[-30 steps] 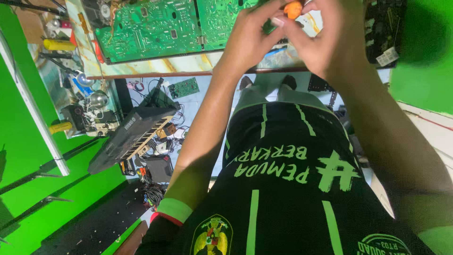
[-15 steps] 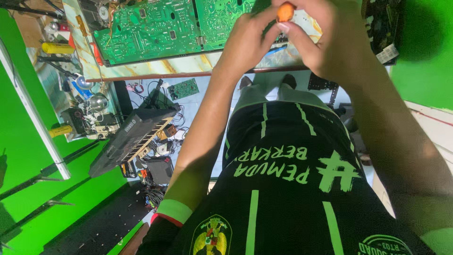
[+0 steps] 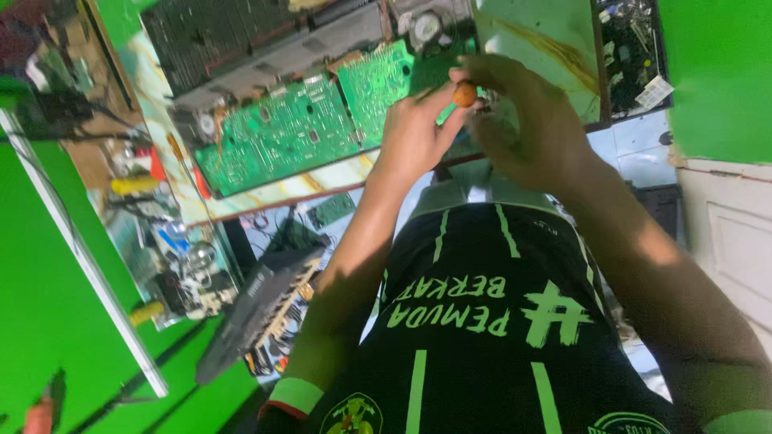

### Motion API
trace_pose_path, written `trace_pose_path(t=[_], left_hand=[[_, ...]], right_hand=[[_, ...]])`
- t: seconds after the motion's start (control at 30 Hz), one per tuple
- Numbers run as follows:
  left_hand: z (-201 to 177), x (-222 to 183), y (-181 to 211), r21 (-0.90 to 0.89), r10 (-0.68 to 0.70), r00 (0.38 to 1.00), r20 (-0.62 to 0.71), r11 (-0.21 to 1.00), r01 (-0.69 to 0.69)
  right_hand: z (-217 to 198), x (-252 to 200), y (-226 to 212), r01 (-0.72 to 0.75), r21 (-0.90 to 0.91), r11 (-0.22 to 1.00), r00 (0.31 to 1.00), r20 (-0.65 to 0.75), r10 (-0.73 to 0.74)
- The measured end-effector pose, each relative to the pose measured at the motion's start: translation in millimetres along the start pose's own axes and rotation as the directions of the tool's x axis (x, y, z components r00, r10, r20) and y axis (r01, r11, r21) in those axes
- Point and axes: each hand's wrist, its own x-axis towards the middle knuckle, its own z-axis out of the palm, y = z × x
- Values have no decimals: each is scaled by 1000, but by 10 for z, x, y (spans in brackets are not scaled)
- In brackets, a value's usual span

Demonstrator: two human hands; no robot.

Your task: The person unscrews and removes screws from the circuit board of an electronic device using a screwdriver, and then detaches a wire from a connector on the board by hand.

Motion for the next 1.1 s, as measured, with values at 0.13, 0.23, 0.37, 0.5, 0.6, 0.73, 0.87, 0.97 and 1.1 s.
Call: trace_pose_path(t=[0.13, 0.23, 0.37, 0.5, 0.6, 0.73, 0.87, 0.97, 1.1], left_hand=[[-12, 0, -110, 69, 40, 999, -19, 997, -39], [-4, 1, -178, 8, 20, 1000, 18, 1000, -20], [-33, -19, -152, 2, 36, 998, 57, 999, -37], [17, 40, -46, -98, -69, 995, 66, 992, 76], [1, 35, -1, -78, -113, 985, 133, 989, 124], [37, 73, 60, -71, 25, 1000, 4, 997, -25], [171, -20, 115, -153, -104, 995, -10, 983, 101], [202, -17, 186, -73, -214, 977, -15, 975, 212], [253, 7, 258, -61, -76, 991, -112, 996, 69]], right_hand=[[139, -28, -37, -147, -115, 982, 987, -80, 138], [152, -39, 0, -168, -144, 975, 981, -117, 151], [157, -36, 11, -89, -172, 981, 991, -114, 70], [101, 0, 76, -142, -91, 986, 988, -73, 136], [64, 10, 141, -162, 25, 987, 987, 25, 161], [-50, 68, 234, -22, -49, 999, 1000, 16, 23], [-128, 57, 313, 45, -106, 993, 998, 53, -39], [-191, 45, 306, -15, -79, 997, 984, 177, 29], [-259, 41, 344, -10, 93, 996, 989, 147, -4]])
